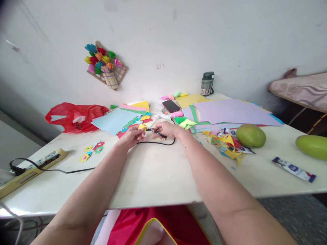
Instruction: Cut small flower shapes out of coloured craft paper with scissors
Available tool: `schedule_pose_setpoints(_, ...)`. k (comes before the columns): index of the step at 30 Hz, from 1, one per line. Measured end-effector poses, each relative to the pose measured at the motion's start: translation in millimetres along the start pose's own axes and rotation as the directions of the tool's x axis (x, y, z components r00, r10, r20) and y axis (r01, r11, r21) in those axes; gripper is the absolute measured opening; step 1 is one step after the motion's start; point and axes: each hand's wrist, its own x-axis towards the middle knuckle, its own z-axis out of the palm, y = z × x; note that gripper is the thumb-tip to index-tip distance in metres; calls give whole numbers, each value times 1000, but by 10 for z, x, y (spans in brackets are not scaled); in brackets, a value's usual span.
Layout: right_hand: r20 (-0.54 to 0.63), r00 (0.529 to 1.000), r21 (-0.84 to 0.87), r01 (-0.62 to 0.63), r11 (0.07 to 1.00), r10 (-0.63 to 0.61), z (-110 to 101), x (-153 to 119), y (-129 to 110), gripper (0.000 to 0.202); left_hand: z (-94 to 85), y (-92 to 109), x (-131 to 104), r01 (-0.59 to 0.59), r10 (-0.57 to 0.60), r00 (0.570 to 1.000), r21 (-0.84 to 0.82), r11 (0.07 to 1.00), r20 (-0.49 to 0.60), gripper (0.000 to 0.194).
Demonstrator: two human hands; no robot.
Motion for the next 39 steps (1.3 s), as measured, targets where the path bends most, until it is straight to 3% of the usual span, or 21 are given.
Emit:
schedule_pose_setpoints(12,13,1000,-2,-14,1000,14,-26,0,16,29,-15,22,7,14,-13,998,14,1000,-67,29)
schedule_pose_setpoints(18,43,999,20,-15,1000,14,-28,-3,12,26,-92,-29,45,-57,59,998,56,997,-31,29)
schedule_pose_setpoints(39,7,999,-7,-34,999,34,6,-13,-35,19,-35,-22,37,-63,64,998,-32,997,4,27)
